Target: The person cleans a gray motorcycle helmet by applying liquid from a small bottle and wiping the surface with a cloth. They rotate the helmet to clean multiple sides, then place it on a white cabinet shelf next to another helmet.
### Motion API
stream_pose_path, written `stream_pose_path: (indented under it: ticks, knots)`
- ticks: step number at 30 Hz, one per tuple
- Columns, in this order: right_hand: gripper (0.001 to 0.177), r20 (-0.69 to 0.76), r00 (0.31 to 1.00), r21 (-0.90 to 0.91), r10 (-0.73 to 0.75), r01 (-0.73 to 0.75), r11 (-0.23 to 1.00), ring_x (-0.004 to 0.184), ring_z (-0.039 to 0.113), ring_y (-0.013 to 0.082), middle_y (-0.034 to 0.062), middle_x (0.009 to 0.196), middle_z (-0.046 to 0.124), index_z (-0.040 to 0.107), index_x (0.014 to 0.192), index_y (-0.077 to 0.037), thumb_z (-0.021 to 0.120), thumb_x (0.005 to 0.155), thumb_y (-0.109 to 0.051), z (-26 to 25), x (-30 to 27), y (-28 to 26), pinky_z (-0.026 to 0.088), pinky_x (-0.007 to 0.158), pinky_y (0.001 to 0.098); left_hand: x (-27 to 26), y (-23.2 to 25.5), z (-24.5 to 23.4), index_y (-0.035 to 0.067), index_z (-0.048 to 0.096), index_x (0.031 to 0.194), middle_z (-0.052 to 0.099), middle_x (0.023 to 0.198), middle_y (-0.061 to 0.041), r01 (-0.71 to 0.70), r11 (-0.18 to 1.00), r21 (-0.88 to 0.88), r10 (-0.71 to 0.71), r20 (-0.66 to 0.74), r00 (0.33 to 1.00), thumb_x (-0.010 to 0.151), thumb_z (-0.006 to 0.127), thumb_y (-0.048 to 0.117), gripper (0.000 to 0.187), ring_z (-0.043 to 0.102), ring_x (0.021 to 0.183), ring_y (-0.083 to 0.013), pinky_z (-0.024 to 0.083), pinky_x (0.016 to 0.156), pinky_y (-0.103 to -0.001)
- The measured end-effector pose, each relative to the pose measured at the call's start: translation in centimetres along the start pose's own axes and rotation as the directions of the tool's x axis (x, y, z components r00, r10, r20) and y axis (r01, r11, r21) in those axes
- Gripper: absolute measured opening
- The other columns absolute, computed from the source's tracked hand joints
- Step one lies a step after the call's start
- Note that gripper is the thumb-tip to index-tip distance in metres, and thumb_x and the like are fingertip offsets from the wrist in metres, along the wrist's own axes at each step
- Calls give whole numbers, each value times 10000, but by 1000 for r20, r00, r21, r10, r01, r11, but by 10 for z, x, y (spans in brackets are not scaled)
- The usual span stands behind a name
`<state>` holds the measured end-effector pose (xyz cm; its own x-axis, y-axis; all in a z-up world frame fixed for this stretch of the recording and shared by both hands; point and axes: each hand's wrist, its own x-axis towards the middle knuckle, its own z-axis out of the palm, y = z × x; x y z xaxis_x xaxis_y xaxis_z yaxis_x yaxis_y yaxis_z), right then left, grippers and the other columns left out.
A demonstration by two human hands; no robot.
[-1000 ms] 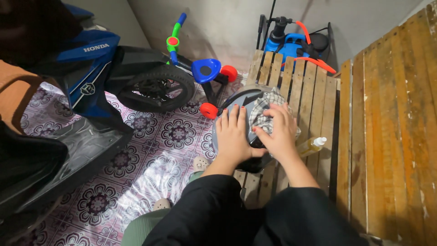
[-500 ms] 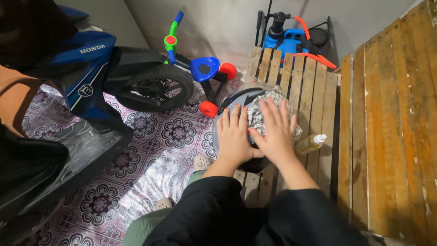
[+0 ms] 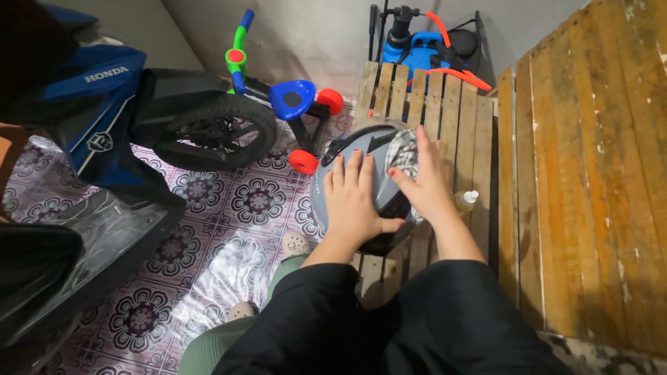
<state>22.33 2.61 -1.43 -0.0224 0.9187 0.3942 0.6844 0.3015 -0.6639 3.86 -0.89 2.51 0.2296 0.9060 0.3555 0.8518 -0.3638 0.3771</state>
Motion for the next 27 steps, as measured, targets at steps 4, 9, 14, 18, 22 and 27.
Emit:
stream_pose_path:
  ticks: [4, 9, 14, 18, 22, 27]
  knots:
    - [1095, 149, 988, -123, -38, 56, 991, 1502, 221, 478, 214, 1629, 318, 230, 1588, -55, 849, 738, -363, -3, -9, -23, 157, 1149, 573, 2, -14, -3, 10, 446, 1455, 440, 1513, -195, -7, 1000, 10, 7, -52, 999, 381, 915, 602, 1313, 336, 1430, -464, 256, 1141, -582]
    - [980, 49, 992, 33, -114, 112, 993, 1506, 365, 403, 199, 1604, 404, 268, 1604, -65, 806, 829, -330, 9, -1, -10, 255, 1239, 466, -4, -24, -3, -23, 447, 1446, 454, 1495, -214, -44, 999, -10, 43, -99, 994, 385, 899, 654, 1338, 358, 1410, -482, 267, 1137, -580]
    - [805, 6, 986, 302, 168, -162, 939, 1443, 479, 360, 237, 1590, 429, 303, 1619, -82, 689, 925, -213, 14, 18, 28, 379, 1177, 364, -18, -40, -3, -35, 445, 1444, 449, 1501, -227, -57, 998, -18, 53, -174, 983, 423, 872, 717, 1339, 361, 1416, -483, 276, 1143, -580]
    - [854, 138, 970, 457, 200, -242, 856, 1483, 382, 339, 194, 1594, 390, 281, 1607, -121, 717, 897, -305, 16, 14, 11, 314, 1184, 395, -20, -50, -4, -44, 437, 1447, 453, 1497, -228, -45, 999, -25, 39, -197, 980, 420, 863, 730, 1355, 372, 1409, -473, 281, 1144, -582]
    - [826, 129, 990, -165, -48, 69, 984, 1473, 299, 413, 180, 1582, 383, 415, 1531, -199, 776, 811, -379, 27, -13, -53, 227, 1144, 552, -17, -59, 0, -38, 446, 1450, 457, 1501, -220, -36, 999, 8, 36, -163, 986, 399, 860, 685, 1341, 380, 1416, -466, 294, 1147, -566]
    - [705, 71, 997, -184, -19, 32, 982, 1472, 311, 442, 146, 1564, 449, 501, 1487, -237, 740, 848, -413, 31, 5, -63, 213, 1140, 597, -18, -66, 1, -66, 432, 1444, 450, 1489, -240, -104, 993, -61, 88, -224, 971, 458, 874, 727, 1340, 378, 1407, -485, 301, 1151, -580]
